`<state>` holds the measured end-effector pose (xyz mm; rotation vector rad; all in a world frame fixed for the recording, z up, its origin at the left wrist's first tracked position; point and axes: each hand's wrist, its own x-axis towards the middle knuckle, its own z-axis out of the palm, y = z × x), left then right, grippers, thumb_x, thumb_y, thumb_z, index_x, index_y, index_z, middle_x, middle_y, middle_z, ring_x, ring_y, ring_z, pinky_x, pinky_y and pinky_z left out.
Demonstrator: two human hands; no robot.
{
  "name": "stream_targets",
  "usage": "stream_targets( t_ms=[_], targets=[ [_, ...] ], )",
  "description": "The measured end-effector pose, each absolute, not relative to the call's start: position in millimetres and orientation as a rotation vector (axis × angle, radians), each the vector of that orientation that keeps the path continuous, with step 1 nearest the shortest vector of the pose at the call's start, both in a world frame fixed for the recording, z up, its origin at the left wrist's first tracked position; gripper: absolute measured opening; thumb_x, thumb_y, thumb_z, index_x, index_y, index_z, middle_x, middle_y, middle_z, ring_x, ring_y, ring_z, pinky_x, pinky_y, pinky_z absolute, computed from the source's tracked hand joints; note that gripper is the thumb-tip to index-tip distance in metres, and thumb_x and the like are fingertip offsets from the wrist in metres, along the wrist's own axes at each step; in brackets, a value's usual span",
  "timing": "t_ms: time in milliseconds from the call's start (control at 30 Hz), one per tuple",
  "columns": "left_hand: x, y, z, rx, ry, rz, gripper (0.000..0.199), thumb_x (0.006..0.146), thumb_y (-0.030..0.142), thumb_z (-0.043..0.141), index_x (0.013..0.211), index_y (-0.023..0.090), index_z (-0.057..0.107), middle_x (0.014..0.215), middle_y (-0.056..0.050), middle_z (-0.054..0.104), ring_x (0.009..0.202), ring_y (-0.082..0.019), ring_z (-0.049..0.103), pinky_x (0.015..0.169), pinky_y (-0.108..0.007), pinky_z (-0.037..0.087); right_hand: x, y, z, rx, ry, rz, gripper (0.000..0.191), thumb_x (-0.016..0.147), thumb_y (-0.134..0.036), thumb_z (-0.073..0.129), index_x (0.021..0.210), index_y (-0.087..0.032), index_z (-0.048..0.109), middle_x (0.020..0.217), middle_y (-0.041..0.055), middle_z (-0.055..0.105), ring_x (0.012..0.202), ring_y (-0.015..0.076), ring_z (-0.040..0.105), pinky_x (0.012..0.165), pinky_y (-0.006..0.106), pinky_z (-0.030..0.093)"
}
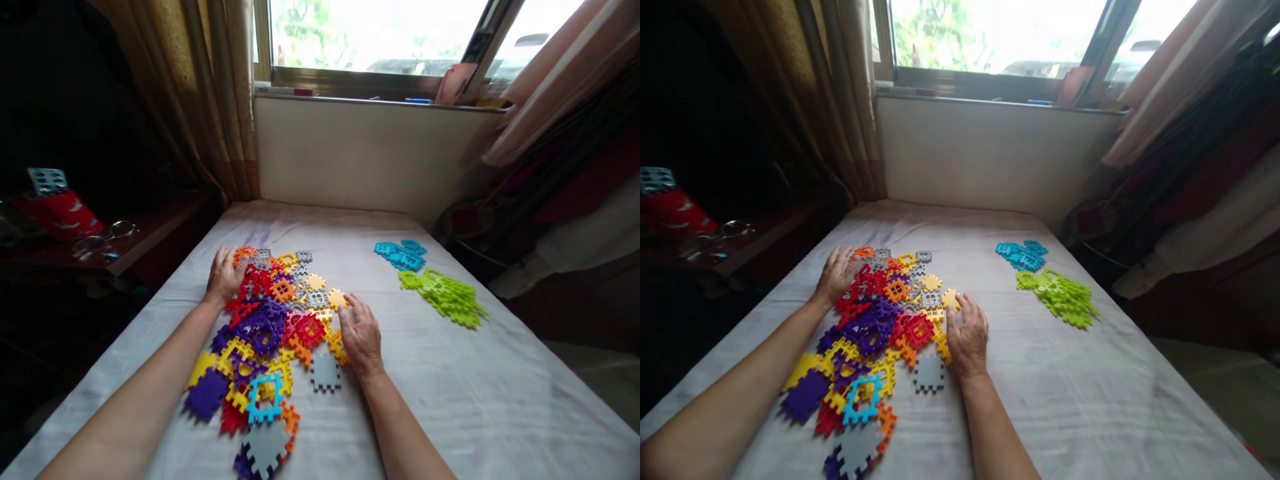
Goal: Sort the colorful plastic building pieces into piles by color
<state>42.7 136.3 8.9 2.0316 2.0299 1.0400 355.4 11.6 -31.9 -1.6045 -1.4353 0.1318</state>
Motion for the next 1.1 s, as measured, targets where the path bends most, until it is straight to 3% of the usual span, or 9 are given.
stream_targets(
  t_ms=[167,267,367,467,600,733,833,1000,1100],
  targets=[
    [45.1,186.2,16.3,1.956,2.024,0.749,0.068,0.09,0.058,0.034,0.131,0.008,0.058,0.141,-0.022,0.055,0.136,-0.037,0.046,0.113,-0.055,0.032,353.0,11.6,-32.8,-1.617,-1.421,0.098,0.042,0.093,-0.044,0.044,0.12,-0.02,0.065,0.129,0.0142,0.063,0.122,0.0263,0.056,0.107,0.047,0.042],
    [65.5,187.8,11.7,2.041,1.841,0.669,0.064,0.09,0.061,0.033,0.125,0.017,0.064,0.136,-0.011,0.062,0.132,-0.029,0.052,0.114,-0.043,0.036,351.6,11.8,-32.1,-1.621,-1.446,0.113,0.04,0.092,-0.042,0.047,0.121,-0.021,0.065,0.129,0.0138,0.064,0.122,0.0265,0.056,0.107,0.048,0.042],
    [79.3,172.2,13.3,2.097,1.664,0.633,0.071,0.091,0.068,0.027,0.127,0.019,0.064,0.134,-0.006,0.064,0.128,-0.023,0.056,0.109,-0.032,0.041,351.8,11.0,-29.6,-1.572,-1.474,0.166,0.041,0.092,-0.042,0.047,0.122,-0.02,0.064,0.129,0.0131,0.064,0.123,0.0247,0.056,0.107,0.045,0.043],
    [70.8,146.9,23.3,2.094,1.617,0.64,0.08,0.091,0.071,0.024,0.14,0.016,0.053,0.143,-0.009,0.057,0.133,-0.025,0.052,0.11,-0.035,0.04,354.0,10.6,-27.1,-1.498,-1.471,0.247,0.043,0.092,-0.044,0.045,0.123,-0.02,0.063,0.129,0.0129,0.063,0.121,0.0225,0.058,0.106,0.041,0.046],
    [35.8,87.1,31.3,2.181,1.66,0.624,0.091,0.086,0.076,0.033,0.15,0.012,0.038,0.156,-0.016,0.039,0.144,-0.031,0.036,0.117,-0.045,0.03,358.8,12.4,-23.8,-1.499,-1.445,0.257,0.045,0.091,-0.046,0.044,0.12,-0.018,0.063,0.13,0.0144,0.062,0.122,0.0231,0.057,0.108,0.041,0.043],
    [13.3,-5.8,19.8,2.426,1.606,0.4,0.105,0.071,0.074,0.063,0.156,0.024,0.026,0.164,-0.014,0.021,0.15,-0.035,0.02,0.118,-0.05,0.026,357.1,1.8,-14.9,-1.552,-1.459,0.204,0.049,0.091,-0.047,0.042,0.12,-0.013,0.063,0.13,0.0188,0.061,0.126,0.0264,0.053,0.11,0.045,0.039],
    [15.8,-65.9,6.8,2.554,1.553,0.312,0.123,0.057,0.069,0.078,0.157,0.034,0.015,0.165,-0.013,0.018,0.151,-0.038,0.017,0.117,-0.057,0.024,343.2,-29.1,-5.4,-1.463,-1.69,0.17,0.052,0.089,-0.052,0.052,0.128,-0.02,0.06,0.14,0.0155,0.055,0.131,0.0281,0.049,0.11,0.047,0.037],
    [46.6,-91.3,-3.1,2.563,1.559,0.315,0.112,0.065,0.063,0.074,0.157,0.033,0.018,0.165,-0.016,0.015,0.15,-0.041,0.015,0.115,-0.067,0.014,301.7,-92.3,3.3,-1.078,-2.36,0.169,0.087,0.066,-0.068,0.075,0.141,-0.03,0.052,0.155,0.012,0.041,0.141,0.0349,0.036,0.117,0.055,0.025],
    [70.2,-77.3,-5.0,2.543,1.568,0.422,0.093,0.076,0.056,0.068,0.155,0.032,0.026,0.163,-0.015,0.024,0.149,-0.039,0.021,0.115,-0.067,0.016,287.5,-99.6,1.9,-1.137,-2.364,0.138,0.072,0.075,-0.059,0.073,0.138,-0.03,0.056,0.147,0.0116,0.051,0.138,0.0325,0.042,0.117,0.055,0.024]
  ],
)
